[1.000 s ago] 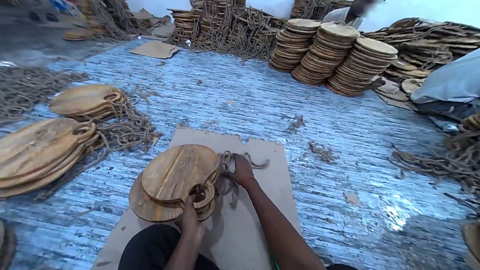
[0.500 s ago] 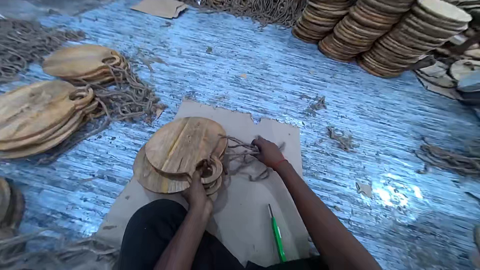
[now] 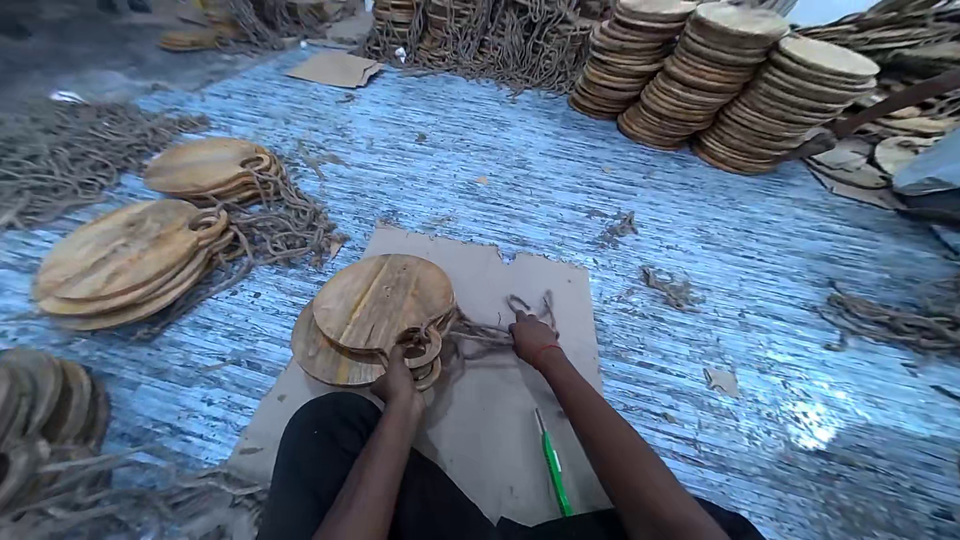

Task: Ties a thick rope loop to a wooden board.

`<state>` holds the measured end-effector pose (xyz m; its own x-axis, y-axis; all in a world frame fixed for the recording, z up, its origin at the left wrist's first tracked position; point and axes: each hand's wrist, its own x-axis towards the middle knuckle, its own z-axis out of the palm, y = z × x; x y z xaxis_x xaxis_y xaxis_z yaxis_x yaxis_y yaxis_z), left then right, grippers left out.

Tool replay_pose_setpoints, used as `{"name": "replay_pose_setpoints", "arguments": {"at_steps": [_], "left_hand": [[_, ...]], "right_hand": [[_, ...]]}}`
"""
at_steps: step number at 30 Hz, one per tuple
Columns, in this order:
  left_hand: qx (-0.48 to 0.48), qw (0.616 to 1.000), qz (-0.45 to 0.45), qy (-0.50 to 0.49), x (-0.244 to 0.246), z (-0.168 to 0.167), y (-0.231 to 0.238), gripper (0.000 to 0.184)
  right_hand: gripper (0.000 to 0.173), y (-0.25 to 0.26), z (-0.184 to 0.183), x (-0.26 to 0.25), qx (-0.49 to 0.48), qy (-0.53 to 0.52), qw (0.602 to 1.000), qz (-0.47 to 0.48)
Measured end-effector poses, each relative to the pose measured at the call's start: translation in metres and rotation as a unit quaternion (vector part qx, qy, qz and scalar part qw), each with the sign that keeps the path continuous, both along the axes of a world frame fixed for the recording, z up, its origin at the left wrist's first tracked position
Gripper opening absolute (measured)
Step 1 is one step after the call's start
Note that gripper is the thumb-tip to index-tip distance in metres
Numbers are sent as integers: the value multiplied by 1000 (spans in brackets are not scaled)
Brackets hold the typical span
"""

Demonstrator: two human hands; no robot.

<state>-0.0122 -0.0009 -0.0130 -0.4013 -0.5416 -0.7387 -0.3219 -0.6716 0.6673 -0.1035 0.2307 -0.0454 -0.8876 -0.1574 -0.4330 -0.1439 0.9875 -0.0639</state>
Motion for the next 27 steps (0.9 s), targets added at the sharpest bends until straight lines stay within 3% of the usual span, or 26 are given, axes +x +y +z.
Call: {"name": "replay_pose_setpoints", "arguments": {"at_steps": [3, 6, 10, 12, 17, 22, 25, 27], "left_hand": [[12, 1000, 2, 0, 0, -1, 0, 65], [30, 999, -25, 6, 0, -1, 1, 54], [39, 998, -57, 5, -3, -7, 4, 52], [50, 996, -75, -11, -5, -15, 6, 53], [70, 970, -230, -26, -3, -39, 12, 51], [-29, 968, -247, -40, 0, -56, 29, 62], [-30, 968, -245, -48, -2, -54, 28, 51], [-33, 975, -212, -59, -2, -53, 29, 53]], "right_hand": [[27, 30, 31, 18, -22, 96, 991, 93], [29, 56, 91, 61, -24, 118, 983, 140], [37, 75, 145, 140, -43, -1, 998, 45], [42, 58, 145, 179, -86, -46, 995, 24], [45, -21, 139, 244, -193, -4, 981, 16], [39, -71, 144, 288, -248, 36, 968, 13], [43, -66, 136, 295, -252, 14, 967, -25], [44, -55, 129, 293, -251, 30, 966, -49]]}}
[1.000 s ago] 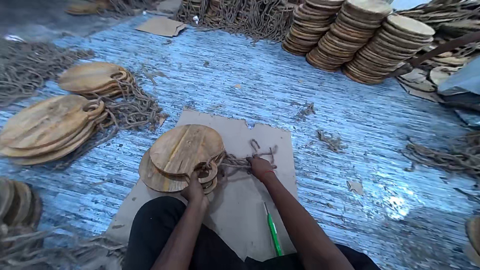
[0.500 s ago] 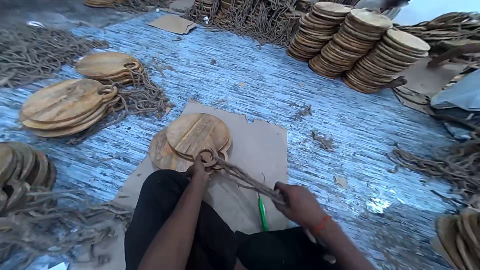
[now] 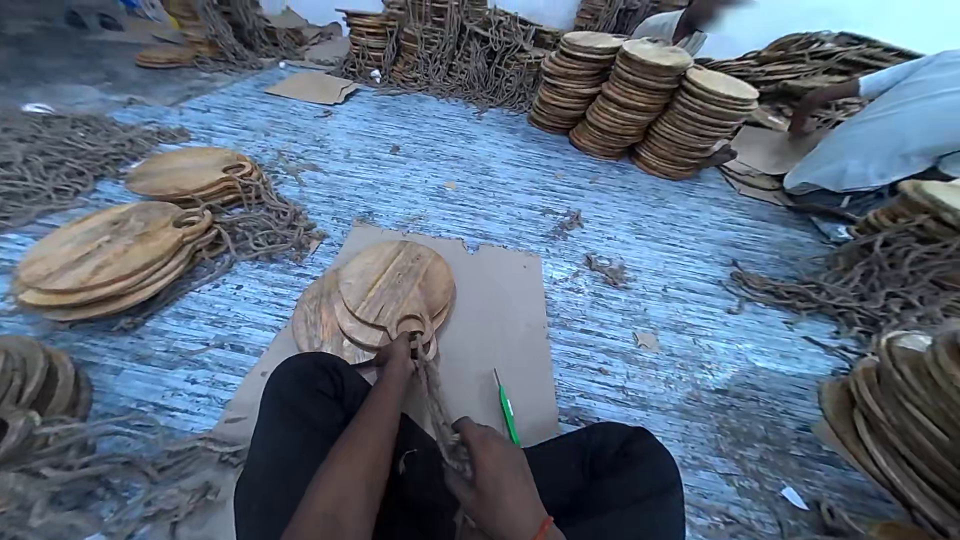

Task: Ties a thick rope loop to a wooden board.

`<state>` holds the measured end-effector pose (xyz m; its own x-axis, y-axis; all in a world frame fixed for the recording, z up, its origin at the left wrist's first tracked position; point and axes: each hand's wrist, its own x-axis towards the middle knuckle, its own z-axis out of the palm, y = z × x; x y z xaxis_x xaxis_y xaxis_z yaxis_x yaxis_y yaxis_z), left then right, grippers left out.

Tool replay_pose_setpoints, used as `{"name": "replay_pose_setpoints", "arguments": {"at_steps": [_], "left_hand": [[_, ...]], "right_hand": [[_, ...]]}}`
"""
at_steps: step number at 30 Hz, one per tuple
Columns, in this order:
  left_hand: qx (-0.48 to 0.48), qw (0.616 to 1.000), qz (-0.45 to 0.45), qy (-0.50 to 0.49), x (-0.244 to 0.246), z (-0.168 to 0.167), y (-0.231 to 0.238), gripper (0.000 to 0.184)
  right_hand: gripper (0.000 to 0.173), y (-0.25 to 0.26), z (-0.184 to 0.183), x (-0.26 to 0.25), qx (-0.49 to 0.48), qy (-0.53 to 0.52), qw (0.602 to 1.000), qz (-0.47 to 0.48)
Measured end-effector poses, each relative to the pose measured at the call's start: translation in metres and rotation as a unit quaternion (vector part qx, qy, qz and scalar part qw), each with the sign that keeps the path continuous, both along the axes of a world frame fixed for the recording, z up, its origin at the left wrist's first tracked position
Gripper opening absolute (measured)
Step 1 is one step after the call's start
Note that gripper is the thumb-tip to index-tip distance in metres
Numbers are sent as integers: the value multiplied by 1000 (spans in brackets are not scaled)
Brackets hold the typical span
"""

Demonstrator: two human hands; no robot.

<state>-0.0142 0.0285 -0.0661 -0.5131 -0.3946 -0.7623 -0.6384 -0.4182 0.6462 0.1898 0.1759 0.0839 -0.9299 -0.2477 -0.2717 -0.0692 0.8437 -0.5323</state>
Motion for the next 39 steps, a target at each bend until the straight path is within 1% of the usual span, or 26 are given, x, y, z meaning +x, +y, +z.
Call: {"name": "replay_pose_setpoints", "arguments": {"at_steps": [2, 5, 6, 8, 10, 12, 14, 16, 18, 19, 20, 21, 23, 25, 26, 28, 29, 31, 33, 36, 39], "left_hand": [[-13, 999, 41, 1, 4, 10, 1, 58], [-42, 992, 118, -6, 7, 16, -2, 60], [-59, 991, 118, -22, 8, 15, -5, 60], [-76, 992, 86, -54, 8, 16, -9, 61], [-68, 994, 72, -53, 10, 13, -13, 73], [-81, 991, 90, -53, 9, 11, -16, 85], [-89, 988, 116, -49, 7, 16, -16, 81], [-99, 988, 105, -48, 6, 24, -14, 76], [-100, 991, 83, -35, 7, 31, -10, 59], [-97, 991, 84, -26, 6, 35, -8, 48], [-92, 991, 100, -11, 4, 38, -6, 42], [-83, 987, 140, 12, 1, 37, -4, 42], [-50, 971, 225, 63, 2, 35, -3, 51], [-1, 958, 270, 101, 0, 31, -5, 58], [27, 955, 273, 110, 1, 29, -5, 59], [71, 959, 252, 108, 3, 23, -5, 57], [74, 963, 241, 96, 4, 21, -5, 54], [50, 977, 197, 66, 8, 21, -6, 50], [33, 985, 162, 56, 9, 20, -6, 54], [61, 987, 134, 65, 9, 17, -8, 54], [101, 982, 144, 67, 12, 16, -7, 47]], "right_hand": [[45, 9, -7, -3, -5, 10, 1000, -25], [48, 13, -16, -5, -8, -23, 999, -39], [49, 12, -20, -3, -13, -29, 999, -40], [49, 9, -26, -2, -27, -26, 999, -38], [49, 5, -31, -1, -42, -20, 998, -34], [50, 4, -32, -1, -55, -18, 998, -30], [49, 7, -32, -2, -67, 0, 997, -29], [48, 14, -33, -3, -72, 21, 997, -29], [47, 22, -40, -5, -83, 38, 995, -33], [47, 26, -44, -6, -86, 41, 995, -34], [47, 30, -47, -8, -88, 42, 995, -36], [47, 33, -50, -9, -87, 40, 995, -37], [48, 37, -49, -10, -80, 28, 995, -44], [48, 38, -48, -15, -80, 23, 995, -60], [48, 38, -48, -17, -82, 22, 994, -70], [48, 36, -54, -22, -81, 31, 992, -87], [48, 34, -55, -26, -78, 27, 992, -92], [49, 32, -55, -32, -67, 6, 993, -96], [48, 33, -55, -32, -62, -2, 993, -99], [48, 39, -60, -31, -56, -13, 992, -116], [49, 40, -68, -28, -56, -33, 990, -123]]}}
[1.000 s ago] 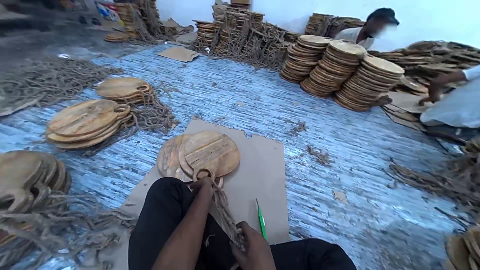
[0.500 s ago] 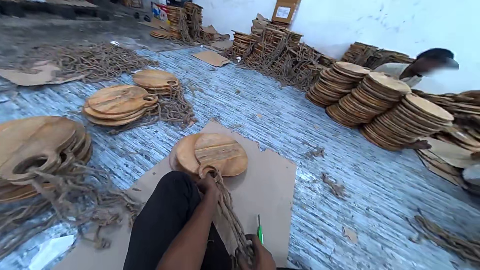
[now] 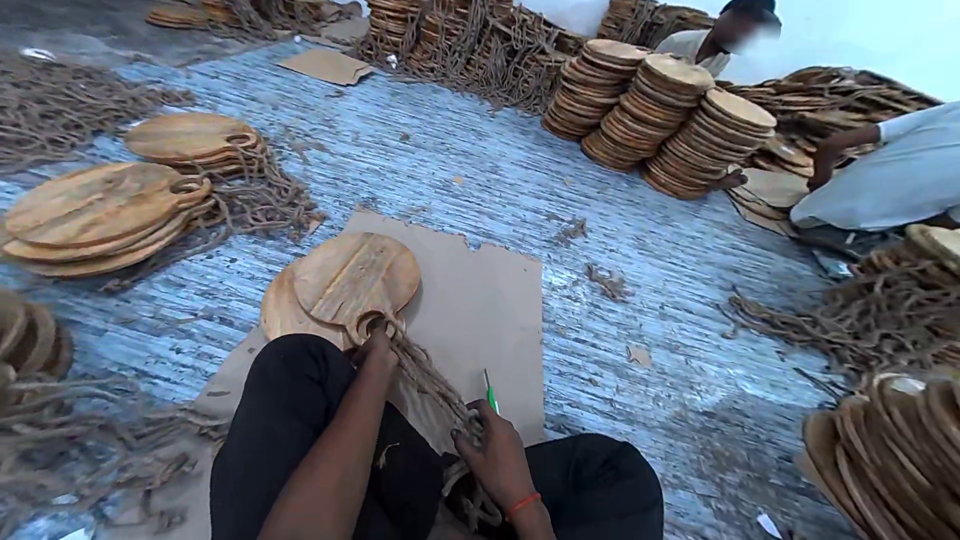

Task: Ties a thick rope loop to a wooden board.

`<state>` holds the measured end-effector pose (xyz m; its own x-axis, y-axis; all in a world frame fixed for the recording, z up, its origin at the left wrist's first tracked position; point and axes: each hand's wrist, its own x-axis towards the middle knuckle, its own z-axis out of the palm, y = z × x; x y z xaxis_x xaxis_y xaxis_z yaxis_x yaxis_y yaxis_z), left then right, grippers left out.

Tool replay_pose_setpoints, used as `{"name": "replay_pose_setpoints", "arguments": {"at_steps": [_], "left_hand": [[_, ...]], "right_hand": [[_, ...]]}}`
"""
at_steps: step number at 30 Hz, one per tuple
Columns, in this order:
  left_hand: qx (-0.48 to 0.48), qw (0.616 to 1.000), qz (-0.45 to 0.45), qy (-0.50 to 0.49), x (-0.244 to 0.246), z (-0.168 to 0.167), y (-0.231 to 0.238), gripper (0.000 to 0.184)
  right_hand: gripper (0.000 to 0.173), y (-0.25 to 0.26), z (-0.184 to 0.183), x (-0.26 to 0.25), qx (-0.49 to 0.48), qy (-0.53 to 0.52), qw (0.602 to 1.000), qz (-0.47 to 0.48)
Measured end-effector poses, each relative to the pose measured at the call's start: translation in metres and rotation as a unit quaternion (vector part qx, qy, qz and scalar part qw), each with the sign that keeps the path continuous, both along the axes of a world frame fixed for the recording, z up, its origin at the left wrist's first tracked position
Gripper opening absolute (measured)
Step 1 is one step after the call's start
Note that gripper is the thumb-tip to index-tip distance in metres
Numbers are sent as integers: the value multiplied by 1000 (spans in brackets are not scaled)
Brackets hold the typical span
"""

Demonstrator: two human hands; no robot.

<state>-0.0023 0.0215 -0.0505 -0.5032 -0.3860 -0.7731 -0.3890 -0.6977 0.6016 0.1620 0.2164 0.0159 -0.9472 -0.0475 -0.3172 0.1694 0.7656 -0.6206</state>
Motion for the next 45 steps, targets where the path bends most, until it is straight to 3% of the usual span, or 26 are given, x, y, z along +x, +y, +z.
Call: {"name": "replay_pose_setpoints", "arguments": {"at_steps": [5, 10, 13, 16, 18, 20, 21, 23, 25, 26, 28, 30, 32, 34, 35, 37, 40, 43, 45], "left_hand": [[1, 1000, -7, 4, -2, -3, 3, 47], [-36, 994, -95, -28, -3, 3, 5, 51], [-56, 994, -89, -29, 0, 5, 5, 53], [-160, 979, -108, -58, 11, 6, 10, 59], [-274, 950, -138, -63, 25, 18, 11, 74], [-402, 883, -241, 10, 34, 31, 6, 72], [-451, 823, -338, 73, 33, 37, -1, 64], [-480, 648, -560, 190, 21, 50, -15, 63], [-476, 489, -680, 270, 11, 55, -18, 83], [-472, 441, -700, 305, 10, 54, -15, 91], [-438, 403, -725, 346, 16, 55, -4, 101], [-389, 444, -720, 364, 26, 50, 11, 95], [-339, 532, -681, 372, 28, 46, 24, 63], [-340, 564, -667, 349, 24, 50, 28, 35], [-356, 571, -660, 335, 23, 52, 27, 31], [-362, 612, -645, 280, 22, 50, 25, 27], [-294, 716, -602, 196, 19, 42, 20, 28], [-200, 817, -499, 209, 17, 43, 17, 25], [-168, 851, -439, 233, 13, 50, 16, 28]], "right_hand": [[48, -3, -5, 2, -17, -6, 1000, -4], [49, 2, -5, 0, -13, -15, 1000, -12], [49, 3, -10, 0, -26, -14, 999, -22], [49, 3, -13, -1, -36, -13, 999, -34], [49, 4, -13, -2, -37, -12, 999, -37], [50, 9, -9, -7, -29, -13, 999, -26], [51, 12, -3, -12, -17, -12, 1000, -10], [51, 20, 14, -25, 22, -8, 999, 38], [46, 27, 25, -43, 71, 36, 992, 98], [43, 30, 28, -54, 91, 74, 985, 127], [41, 34, 32, -75, 128, 140, 962, 195], [45, 36, 32, -93, 145, 199, 936, 250], [45, 40, 27, -110, 143, 257, 916, 272], [52, 47, 15, -122, 140, 302, 908, 255], [55, 49, 8, -127, 146, 321, 904, 240], [54, 54, -6, -136, 174, 323, 906, 212], [42, 65, -29, -148, 198, 344, 911, 110], [38, 69, -40, -157, 212, 381, 900, -6], [44, 64, -33, -160, 199, 338, 918, -62]]}}
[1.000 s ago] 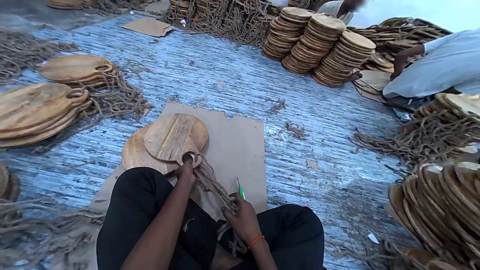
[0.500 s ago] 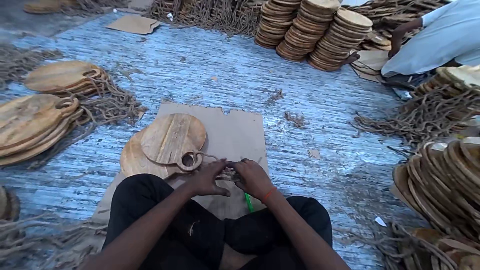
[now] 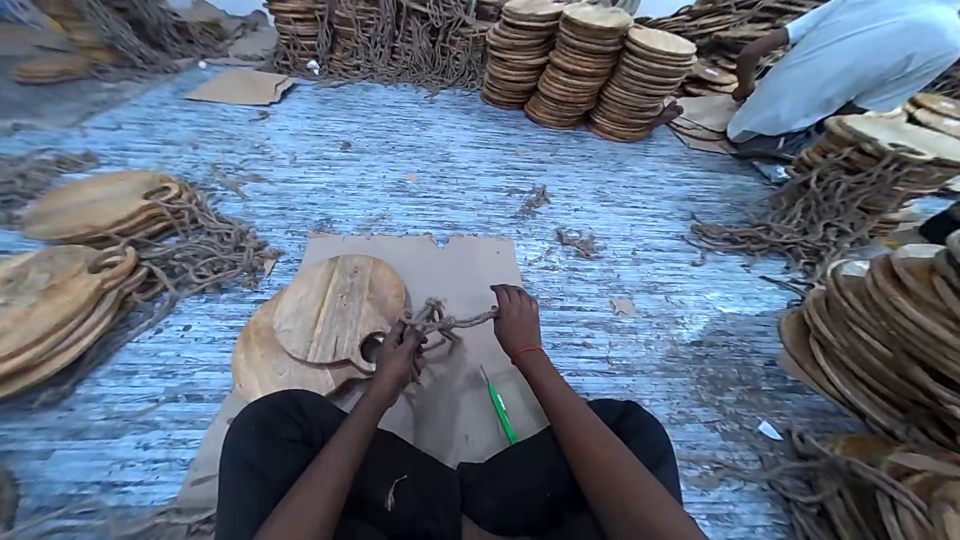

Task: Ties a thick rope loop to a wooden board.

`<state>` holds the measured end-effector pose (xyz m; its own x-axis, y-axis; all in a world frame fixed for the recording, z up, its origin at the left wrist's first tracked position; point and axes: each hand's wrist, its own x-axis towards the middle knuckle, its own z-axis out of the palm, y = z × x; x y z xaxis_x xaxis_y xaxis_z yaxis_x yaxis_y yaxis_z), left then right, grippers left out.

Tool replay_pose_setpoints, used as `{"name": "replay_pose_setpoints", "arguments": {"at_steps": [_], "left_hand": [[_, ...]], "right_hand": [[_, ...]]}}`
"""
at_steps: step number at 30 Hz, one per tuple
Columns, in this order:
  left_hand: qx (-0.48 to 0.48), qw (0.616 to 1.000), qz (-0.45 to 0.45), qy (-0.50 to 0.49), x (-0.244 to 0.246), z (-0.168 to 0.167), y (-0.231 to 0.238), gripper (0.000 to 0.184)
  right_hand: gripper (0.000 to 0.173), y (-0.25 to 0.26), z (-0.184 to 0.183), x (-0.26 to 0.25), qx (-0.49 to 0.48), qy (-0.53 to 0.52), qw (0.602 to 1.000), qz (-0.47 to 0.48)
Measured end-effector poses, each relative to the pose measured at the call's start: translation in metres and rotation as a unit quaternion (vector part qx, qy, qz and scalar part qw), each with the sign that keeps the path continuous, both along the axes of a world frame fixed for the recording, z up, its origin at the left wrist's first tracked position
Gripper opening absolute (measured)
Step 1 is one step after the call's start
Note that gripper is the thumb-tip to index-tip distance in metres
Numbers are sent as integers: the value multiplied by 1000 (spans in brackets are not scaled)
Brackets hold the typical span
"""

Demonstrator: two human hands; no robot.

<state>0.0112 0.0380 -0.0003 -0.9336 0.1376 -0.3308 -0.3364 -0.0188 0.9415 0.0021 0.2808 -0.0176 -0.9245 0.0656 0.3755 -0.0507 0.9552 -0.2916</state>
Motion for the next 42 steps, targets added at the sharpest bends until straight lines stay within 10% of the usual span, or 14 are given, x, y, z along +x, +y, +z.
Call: {"name": "replay_pose_setpoints", "arguments": {"at_steps": [8, 18, 22, 29, 36, 42], "left_hand": [[29, 998, -37, 40, -4, 1, -4, 26], [-69, 960, -227, 147, 0, 1, -4, 38], [-51, 943, -308, 117, 2, 0, -5, 53], [-78, 959, -249, 110, -3, 3, -6, 20], [-68, 975, -179, 110, -4, 22, -21, 31], [-121, 969, -195, 88, 0, 36, -44, 26]], "right_hand": [[53, -55, 30, 34, -328, -132, 934, 56], [57, -61, 12, 50, -626, -179, 758, -45], [34, -60, 11, 48, -735, -124, 662, -78], [36, -61, 27, 65, -861, -81, 500, -33], [34, -37, 38, 73, -805, -41, 586, -80], [31, -42, 29, 92, -807, -5, 569, -157]]}}
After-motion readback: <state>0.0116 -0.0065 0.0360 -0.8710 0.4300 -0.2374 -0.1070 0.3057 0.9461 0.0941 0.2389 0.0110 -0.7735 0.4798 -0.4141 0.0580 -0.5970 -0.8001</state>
